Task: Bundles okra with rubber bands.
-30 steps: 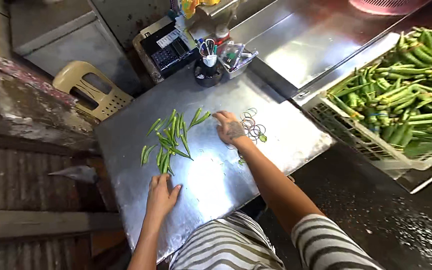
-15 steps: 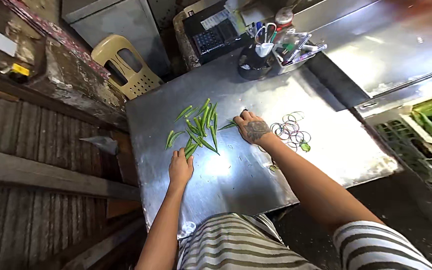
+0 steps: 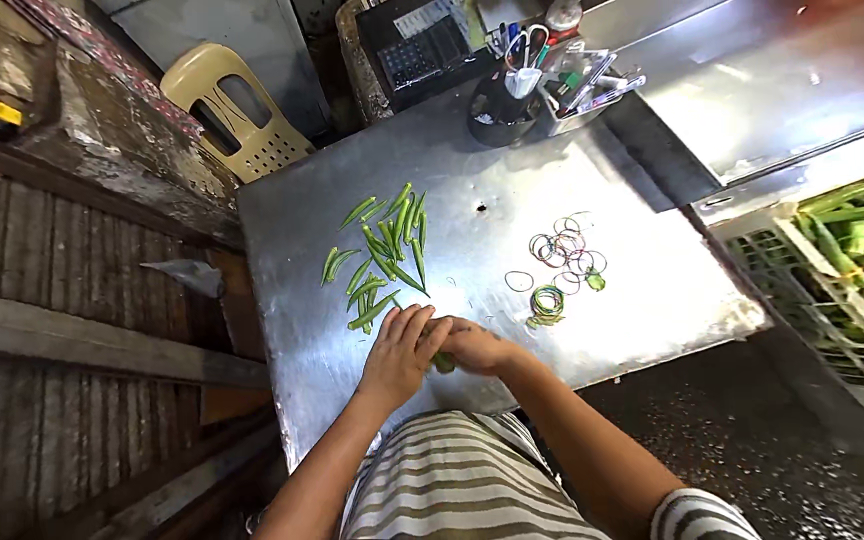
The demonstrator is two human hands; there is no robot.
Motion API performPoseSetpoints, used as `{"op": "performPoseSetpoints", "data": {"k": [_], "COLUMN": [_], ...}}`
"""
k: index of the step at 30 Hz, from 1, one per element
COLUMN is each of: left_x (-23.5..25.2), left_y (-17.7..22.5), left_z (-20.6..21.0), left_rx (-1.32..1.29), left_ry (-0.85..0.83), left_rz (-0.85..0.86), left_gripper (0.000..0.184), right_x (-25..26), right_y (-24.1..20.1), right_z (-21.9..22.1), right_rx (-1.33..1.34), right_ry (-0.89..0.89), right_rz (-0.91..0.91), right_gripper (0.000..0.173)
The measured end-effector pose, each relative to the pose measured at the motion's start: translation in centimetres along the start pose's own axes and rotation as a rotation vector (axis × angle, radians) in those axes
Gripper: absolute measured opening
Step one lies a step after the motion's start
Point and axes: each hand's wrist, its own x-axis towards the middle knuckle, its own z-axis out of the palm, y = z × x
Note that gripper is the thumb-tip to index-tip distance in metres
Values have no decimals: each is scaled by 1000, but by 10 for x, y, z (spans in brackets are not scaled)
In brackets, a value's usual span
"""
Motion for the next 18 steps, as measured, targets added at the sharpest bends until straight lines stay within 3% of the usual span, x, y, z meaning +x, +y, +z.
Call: {"op": "performPoseSetpoints", "data": {"k": [4,9,12,15,18], "left_x": [-12,-27,-33,-39,-44], "left_y": [-10,-10,-2,6,7], "left_z": [5,7,3,-5,-15], "left_rx": [-10,102,93,8,-225], "left_ry": [-120,-171,-277,-335,-480], "left_rz": [-2,-97,-266,-381,-470], "left_gripper": [66,37,24,31,37], "right_x": [-4,-12,-20,-18,-12], "right_y": [8,8,7,18,28], "right_z": [12,25,40,56,60], "right_rx": [62,139,53,-127,-230], "right_ry": [5,236,267,391,427], "right_rz": [69,137,27,-105,-158], "right_gripper": [11,31,29,13,18]}}
